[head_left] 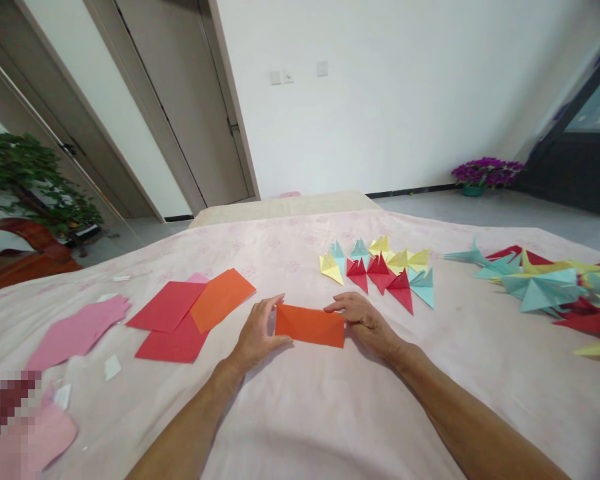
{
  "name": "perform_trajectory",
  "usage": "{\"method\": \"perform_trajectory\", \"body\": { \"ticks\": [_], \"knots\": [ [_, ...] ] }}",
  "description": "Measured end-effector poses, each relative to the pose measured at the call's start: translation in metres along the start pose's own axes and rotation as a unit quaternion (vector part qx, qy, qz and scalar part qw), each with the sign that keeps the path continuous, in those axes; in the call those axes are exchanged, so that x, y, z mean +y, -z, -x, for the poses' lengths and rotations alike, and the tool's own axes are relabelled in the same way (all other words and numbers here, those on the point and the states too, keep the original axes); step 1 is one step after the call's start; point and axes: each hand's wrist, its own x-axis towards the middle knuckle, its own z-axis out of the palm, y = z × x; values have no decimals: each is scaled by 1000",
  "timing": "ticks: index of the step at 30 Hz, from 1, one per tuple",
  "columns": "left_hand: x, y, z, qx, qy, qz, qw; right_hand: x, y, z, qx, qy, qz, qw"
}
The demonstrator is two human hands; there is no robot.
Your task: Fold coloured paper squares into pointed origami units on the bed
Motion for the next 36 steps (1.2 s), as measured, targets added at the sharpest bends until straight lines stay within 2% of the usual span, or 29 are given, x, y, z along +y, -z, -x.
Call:
{"method": "perform_trajectory", "body": {
  "ticks": [2,4,8,10,15,19,22,24,26,30,33,36],
  "knots": [
    [7,2,2,14,-13,-26,999,-2,-2,0,-16,-4,1,1000],
    [12,4,4,15,-48,-37,998,-2,-4,1,-5,-30,3,1000],
    [15,6,7,-11,-149,-38,988,-2,-4,2,28,-139,29,989],
    [14,6,8,4,-160,-26,987,-2,-4,2,14,-177,41,983],
    [11,2,7,42,-95,56,993,-6,-5,-1,-13,-231,43,972],
    [8,-1,0,89,-10,114,989,-12,-7,-6,-13,-262,-96,960],
    [7,-1,-5,112,86,225,964,-14,-8,-9,33,-273,-139,951],
    [9,1,-7,96,125,324,933,-14,-8,-11,55,-278,-120,951],
    [11,4,-9,64,131,375,915,-15,-9,-12,65,-277,-88,954],
    [15,3,-13,1,132,304,943,-18,-12,-13,86,-268,-49,958],
    [13,-4,-15,22,158,265,951,-19,-15,-13,85,-263,-54,960],
    [7,-10,-16,60,176,301,935,-17,-18,-13,78,-271,-84,956]
  ]
}}
